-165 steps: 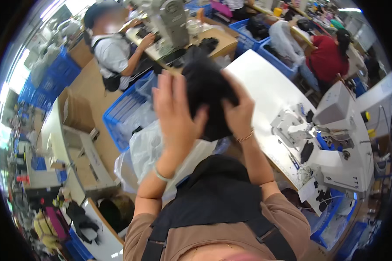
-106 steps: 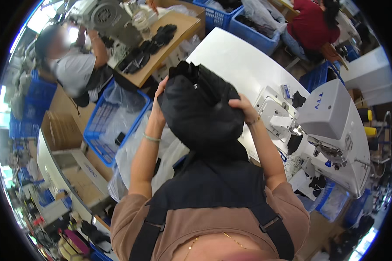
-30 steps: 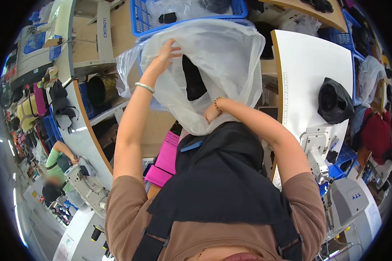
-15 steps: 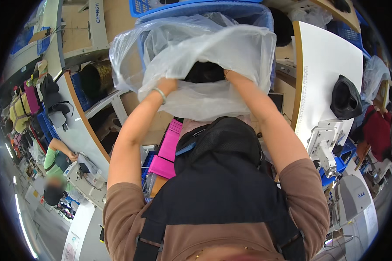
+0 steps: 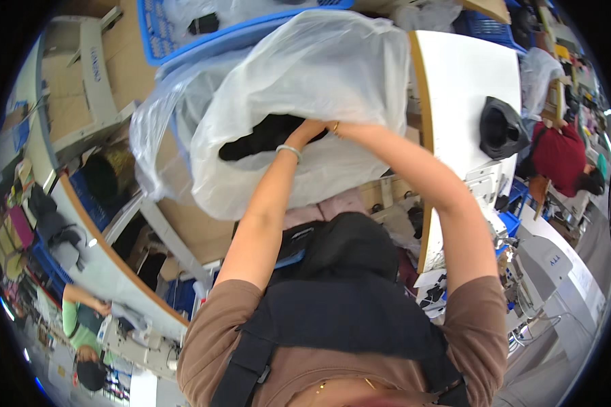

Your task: The recorder is stitching components of a black shoe using a sewing machine in a manufacturing facility.

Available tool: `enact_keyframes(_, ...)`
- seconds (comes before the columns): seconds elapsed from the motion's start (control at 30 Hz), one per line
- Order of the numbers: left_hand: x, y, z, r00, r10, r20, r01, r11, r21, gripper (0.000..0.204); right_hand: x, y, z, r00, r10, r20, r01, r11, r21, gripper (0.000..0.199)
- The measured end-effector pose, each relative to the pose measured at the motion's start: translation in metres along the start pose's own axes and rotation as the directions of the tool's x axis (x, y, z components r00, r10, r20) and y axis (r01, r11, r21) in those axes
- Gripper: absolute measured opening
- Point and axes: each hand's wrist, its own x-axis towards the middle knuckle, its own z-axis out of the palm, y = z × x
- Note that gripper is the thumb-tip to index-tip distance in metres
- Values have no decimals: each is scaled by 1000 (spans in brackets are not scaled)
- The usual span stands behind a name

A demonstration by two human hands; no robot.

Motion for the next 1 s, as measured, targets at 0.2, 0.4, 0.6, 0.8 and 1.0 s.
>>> enact_keyframes(0.2,42,-15,20,978,-109,-175,142,972,186,58,-28,-46,9,1000,-24,7,24,1000,-2,23)
enact_keyframes(0.4,62,-28,29,946,-215,-242,272,934,233,55,-61,-37,13,996,-72,60,66,993,98,21)
enact_keyframes(0.6,43,-28,15,911,-277,-306,324,939,113,52,-62,-30,17,974,-141,-177,170,973,157,19)
enact_keyframes(0.8,-7,1,-45,862,-335,-379,277,940,-200,49,-60,-21,9,974,-170,-150,225,808,545,19)
enact_keyframes(1.0,-53,45,-76,849,-420,-321,251,855,-455,46,-61,-11,-14,974,-151,-171,207,899,385,25)
